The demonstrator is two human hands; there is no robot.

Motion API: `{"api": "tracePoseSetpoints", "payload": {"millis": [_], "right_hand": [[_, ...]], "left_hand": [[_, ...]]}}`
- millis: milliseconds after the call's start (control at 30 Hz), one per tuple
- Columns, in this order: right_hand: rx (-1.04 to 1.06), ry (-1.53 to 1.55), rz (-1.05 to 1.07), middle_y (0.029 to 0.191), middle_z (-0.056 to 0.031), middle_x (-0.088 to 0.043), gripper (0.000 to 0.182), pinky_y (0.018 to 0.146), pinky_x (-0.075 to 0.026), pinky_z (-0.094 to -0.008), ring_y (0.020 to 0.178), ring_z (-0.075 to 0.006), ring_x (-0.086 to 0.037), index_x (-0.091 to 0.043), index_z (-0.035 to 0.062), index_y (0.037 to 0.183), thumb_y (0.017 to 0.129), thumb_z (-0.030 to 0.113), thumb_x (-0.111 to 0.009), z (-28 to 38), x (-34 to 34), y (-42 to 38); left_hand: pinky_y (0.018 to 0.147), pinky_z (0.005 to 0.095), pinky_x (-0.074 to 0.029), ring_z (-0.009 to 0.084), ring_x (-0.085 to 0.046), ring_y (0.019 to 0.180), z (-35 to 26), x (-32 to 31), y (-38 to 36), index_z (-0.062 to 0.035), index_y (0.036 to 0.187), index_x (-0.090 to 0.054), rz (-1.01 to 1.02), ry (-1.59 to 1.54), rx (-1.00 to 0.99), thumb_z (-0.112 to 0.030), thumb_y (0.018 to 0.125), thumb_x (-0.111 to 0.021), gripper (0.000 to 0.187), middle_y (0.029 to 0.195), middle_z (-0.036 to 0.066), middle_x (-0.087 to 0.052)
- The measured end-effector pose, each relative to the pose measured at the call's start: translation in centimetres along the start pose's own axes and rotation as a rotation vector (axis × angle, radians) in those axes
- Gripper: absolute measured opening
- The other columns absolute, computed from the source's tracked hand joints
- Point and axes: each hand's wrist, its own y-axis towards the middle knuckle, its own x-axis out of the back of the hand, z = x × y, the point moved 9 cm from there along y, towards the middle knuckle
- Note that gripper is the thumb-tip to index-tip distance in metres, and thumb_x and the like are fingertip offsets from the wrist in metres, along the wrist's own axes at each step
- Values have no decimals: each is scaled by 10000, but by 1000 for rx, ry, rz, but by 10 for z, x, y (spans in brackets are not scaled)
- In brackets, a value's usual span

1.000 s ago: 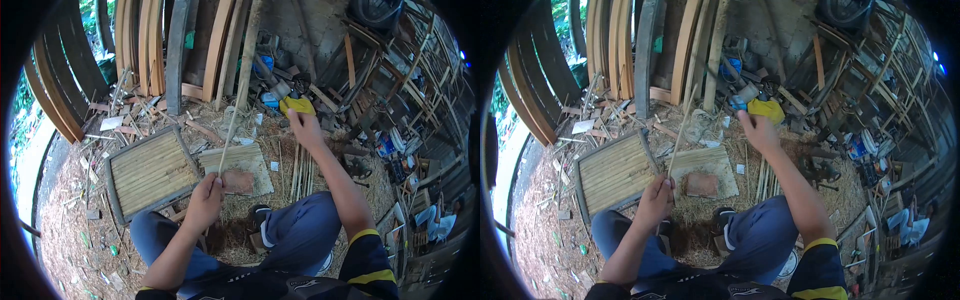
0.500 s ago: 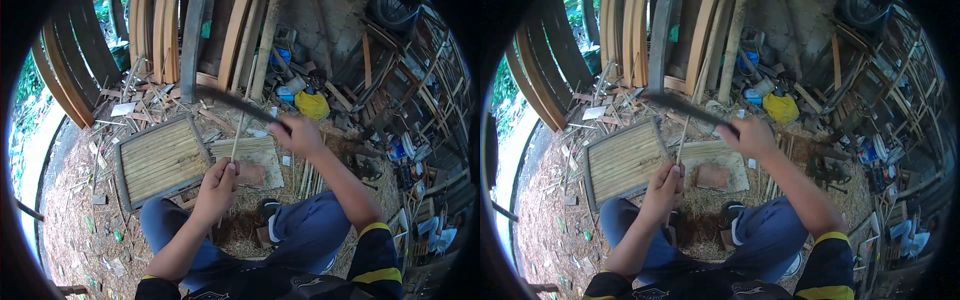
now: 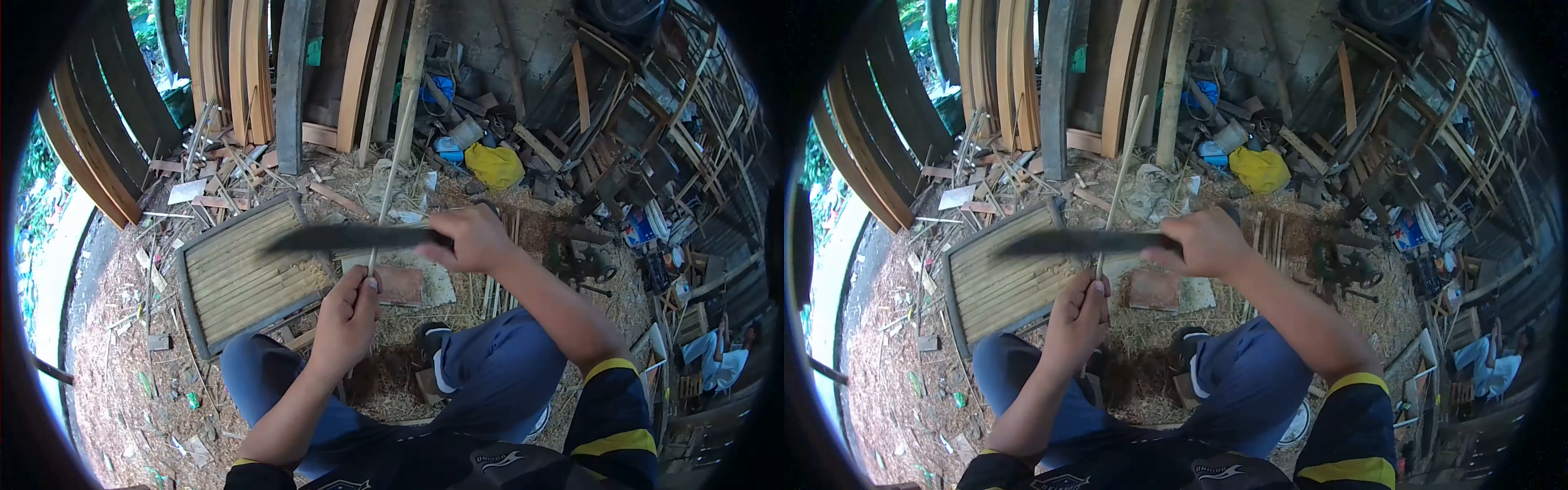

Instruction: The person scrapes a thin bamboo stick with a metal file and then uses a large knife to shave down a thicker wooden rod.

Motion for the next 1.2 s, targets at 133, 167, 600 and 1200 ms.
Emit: {"api": "tracePoseSetpoints", "payload": {"millis": [133,167,600,1200], "right_hand": [[-337,4,-64,622,-127,-606,494,557,-481,-455,587,-364,-633,-625,76,724,927,526,-638,-62,8,9],[-464,25,-102,614,-164,-639,542,589,-535,-480,602,-381,-665,-702,72,754,909,586,-628,-76,15,8],[-354,24,-17,737,-204,-683,646,681,-529,-503,731,-410,-687,-713,33,788,949,631,-529,-72,19,-18],[25,33,21,589,-97,-587,544,505,-471,-411,532,-312,-630,-591,83,737,886,602,-662,23,-8,2]], "left_hand": [[539,234,-313,31,-363,609,6,6,-2,-33,955,-522,-32,-78,48,-120,1073,-455,162,690,-46,-415],[539,234,-313,32,-364,608,9,5,-2,-31,958,-525,-20,-90,54,-119,1073,-455,160,689,-45,-417],[506,233,-305,26,-356,579,11,-8,-8,-47,970,-532,58,28,1,-142,1079,-457,163,685,-51,-413],[403,209,-199,11,-257,477,20,-13,3,-87,1050,-545,64,-429,229,-284,1102,-438,230,663,-76,-336]]}}
